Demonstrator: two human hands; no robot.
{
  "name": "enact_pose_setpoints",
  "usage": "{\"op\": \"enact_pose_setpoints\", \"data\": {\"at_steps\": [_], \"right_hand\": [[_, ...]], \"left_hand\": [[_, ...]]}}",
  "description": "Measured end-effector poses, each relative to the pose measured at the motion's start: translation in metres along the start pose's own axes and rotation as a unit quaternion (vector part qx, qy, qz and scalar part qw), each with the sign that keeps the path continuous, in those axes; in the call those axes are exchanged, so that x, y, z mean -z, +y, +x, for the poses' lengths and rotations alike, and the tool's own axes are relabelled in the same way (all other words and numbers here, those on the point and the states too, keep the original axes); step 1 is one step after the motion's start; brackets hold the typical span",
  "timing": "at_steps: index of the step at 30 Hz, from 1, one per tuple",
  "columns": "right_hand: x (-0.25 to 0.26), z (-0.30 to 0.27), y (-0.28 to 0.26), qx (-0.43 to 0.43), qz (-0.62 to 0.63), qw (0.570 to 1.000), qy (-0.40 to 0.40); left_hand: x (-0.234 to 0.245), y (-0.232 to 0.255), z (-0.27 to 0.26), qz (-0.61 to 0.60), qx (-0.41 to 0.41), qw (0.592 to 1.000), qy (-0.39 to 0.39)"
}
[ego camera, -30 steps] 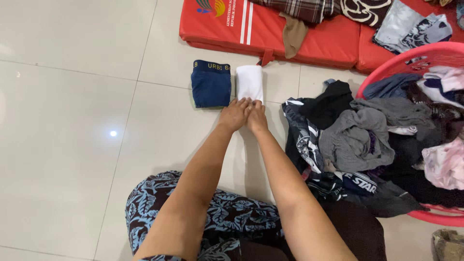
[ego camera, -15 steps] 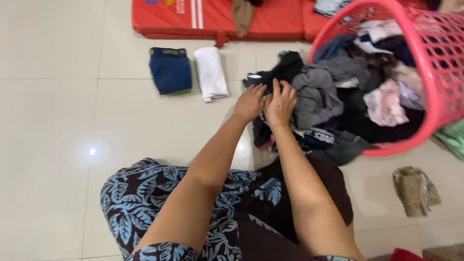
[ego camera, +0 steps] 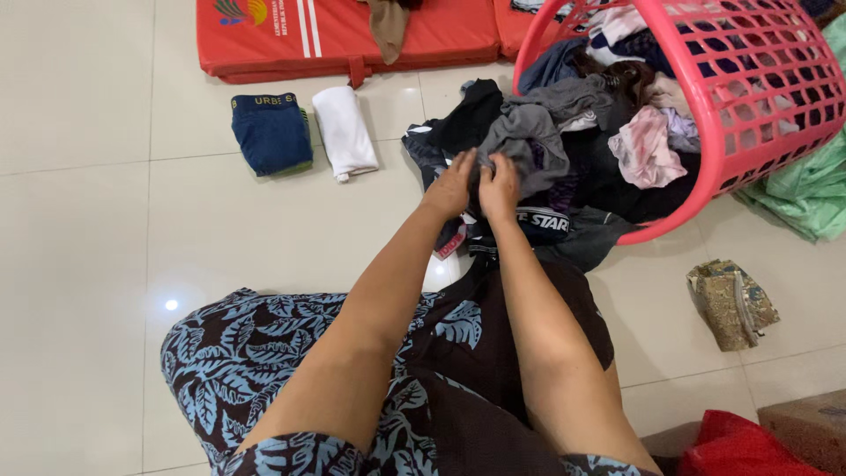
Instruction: The person sits on the floor and folds several items of clothing one by one, including shorts and shirts, placing each folded item into a neat stack on the floor. The person handles each garment by hand, smoothing and aligning edges before folding.
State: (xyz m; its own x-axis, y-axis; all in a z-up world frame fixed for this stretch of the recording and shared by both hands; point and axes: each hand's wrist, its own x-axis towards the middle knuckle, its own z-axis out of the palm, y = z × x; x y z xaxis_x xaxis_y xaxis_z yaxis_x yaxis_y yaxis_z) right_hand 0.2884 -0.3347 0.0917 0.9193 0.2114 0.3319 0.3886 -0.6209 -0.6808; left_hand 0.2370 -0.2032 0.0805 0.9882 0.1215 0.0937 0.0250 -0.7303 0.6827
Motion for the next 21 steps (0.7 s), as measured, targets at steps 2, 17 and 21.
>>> {"op": "enact_pose_setpoints", "data": {"at_steps": [2, 17, 21], "right_hand": [[-0.008, 0.001, -0.008, -0.055, 0.179, 0.982, -0.009], [-0.085, -0.068, -0.136, -0.079, 0.185, 0.953, -0.225], [-0.075, -0.08, -0.154, 0.102, 0.165, 0.977, -0.094]], "left_hand": [[0.007, -0.011, -0.002, -0.093, 0.11, 0.989, 0.033], [0.16, -0.076, -0.119, -0.287, 0.185, 0.924, 0.174], [0.179, -0.075, -0.136, -0.164, 0.144, 0.967, 0.13]]}}
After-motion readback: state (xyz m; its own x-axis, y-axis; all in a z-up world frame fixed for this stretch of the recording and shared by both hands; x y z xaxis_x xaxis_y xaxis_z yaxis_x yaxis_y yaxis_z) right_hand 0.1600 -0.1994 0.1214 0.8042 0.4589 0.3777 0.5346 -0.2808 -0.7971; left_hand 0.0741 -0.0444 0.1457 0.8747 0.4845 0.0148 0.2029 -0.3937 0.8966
